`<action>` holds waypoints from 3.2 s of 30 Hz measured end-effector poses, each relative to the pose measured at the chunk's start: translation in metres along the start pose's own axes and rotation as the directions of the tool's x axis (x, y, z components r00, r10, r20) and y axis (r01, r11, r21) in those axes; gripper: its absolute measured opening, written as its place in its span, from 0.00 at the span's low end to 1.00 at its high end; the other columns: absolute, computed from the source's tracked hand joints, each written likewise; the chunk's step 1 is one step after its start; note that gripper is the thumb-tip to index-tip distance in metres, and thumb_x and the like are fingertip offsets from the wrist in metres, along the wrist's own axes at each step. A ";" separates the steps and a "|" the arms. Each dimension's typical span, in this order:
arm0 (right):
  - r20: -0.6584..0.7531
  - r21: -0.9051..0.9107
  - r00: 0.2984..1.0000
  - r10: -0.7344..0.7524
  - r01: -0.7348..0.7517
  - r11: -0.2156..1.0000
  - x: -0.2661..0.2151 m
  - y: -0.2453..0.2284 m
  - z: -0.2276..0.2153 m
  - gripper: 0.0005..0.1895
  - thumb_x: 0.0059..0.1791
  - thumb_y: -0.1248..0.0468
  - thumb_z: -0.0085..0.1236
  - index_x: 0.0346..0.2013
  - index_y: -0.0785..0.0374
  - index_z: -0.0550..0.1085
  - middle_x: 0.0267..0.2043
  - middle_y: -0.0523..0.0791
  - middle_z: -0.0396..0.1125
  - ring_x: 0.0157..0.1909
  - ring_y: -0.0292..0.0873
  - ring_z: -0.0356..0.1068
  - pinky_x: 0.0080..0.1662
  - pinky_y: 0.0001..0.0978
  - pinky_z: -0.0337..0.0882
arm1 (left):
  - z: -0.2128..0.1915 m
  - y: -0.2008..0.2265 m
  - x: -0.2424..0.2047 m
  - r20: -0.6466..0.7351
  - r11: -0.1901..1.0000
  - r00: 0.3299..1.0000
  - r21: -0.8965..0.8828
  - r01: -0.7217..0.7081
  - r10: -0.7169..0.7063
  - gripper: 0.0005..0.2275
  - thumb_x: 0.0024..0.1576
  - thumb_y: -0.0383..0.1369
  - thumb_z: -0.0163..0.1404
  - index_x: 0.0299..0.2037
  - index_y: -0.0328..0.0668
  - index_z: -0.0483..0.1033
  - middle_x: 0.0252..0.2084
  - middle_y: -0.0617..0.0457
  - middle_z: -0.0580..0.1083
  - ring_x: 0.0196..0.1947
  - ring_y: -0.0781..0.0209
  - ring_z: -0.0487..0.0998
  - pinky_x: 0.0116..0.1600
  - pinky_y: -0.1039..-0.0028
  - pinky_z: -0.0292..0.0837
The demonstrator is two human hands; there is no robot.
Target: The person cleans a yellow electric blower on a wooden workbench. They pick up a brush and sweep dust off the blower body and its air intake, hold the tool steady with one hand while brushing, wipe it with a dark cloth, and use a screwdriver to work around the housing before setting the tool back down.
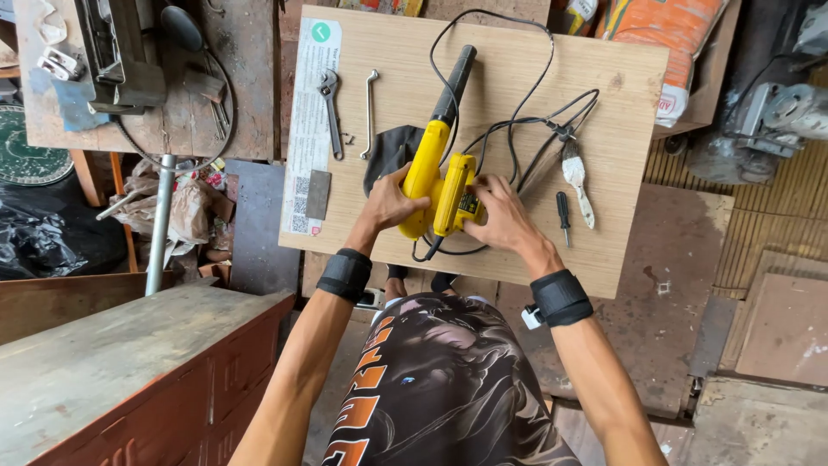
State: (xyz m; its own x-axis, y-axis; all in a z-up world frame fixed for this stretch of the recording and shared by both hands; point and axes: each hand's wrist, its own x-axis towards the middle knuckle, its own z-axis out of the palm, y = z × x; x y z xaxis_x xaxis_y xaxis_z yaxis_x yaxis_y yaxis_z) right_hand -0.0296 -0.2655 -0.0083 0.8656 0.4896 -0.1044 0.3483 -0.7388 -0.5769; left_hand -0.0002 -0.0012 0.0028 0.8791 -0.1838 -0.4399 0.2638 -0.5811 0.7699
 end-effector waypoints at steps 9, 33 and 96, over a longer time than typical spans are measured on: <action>0.109 0.502 0.968 0.228 -0.251 0.828 -0.010 0.002 0.008 0.43 0.50 0.48 0.59 0.69 0.76 0.59 0.58 0.67 0.66 0.58 0.61 0.71 0.56 0.49 0.73 | 0.035 -0.017 0.004 -0.214 0.991 0.968 0.062 -0.117 0.128 0.46 0.44 0.39 0.64 0.72 0.36 0.49 0.48 0.32 0.78 0.47 0.35 0.81 0.54 0.56 0.77; 0.110 0.717 0.970 0.218 -0.229 0.658 -0.019 0.011 0.026 0.40 0.44 0.43 0.60 0.59 0.71 0.69 0.46 0.56 0.74 0.46 0.48 0.76 0.51 0.41 0.75 | 0.039 0.007 -0.017 -0.237 0.970 0.947 0.157 -0.184 0.218 0.44 0.47 0.37 0.67 0.70 0.42 0.49 0.62 0.27 0.65 0.59 0.28 0.71 0.60 0.53 0.73; 0.069 0.374 0.976 0.208 -0.219 0.901 0.018 -0.090 -0.013 0.39 0.47 0.42 0.63 0.61 0.67 0.69 0.45 0.50 0.77 0.48 0.47 0.77 0.49 0.40 0.75 | -0.004 -0.079 -0.016 0.241 0.807 0.970 -0.569 0.156 -0.018 0.37 0.51 0.37 0.61 0.72 0.39 0.60 0.63 0.38 0.72 0.62 0.46 0.75 0.61 0.59 0.76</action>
State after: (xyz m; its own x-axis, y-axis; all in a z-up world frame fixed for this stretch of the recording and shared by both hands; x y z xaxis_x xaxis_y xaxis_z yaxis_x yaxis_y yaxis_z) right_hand -0.0409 -0.1966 0.0527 0.8925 0.3555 -0.2776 -0.0100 -0.5997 -0.8002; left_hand -0.0332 0.0505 -0.0494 0.7523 -0.3593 -0.5522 0.5764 -0.0468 0.8158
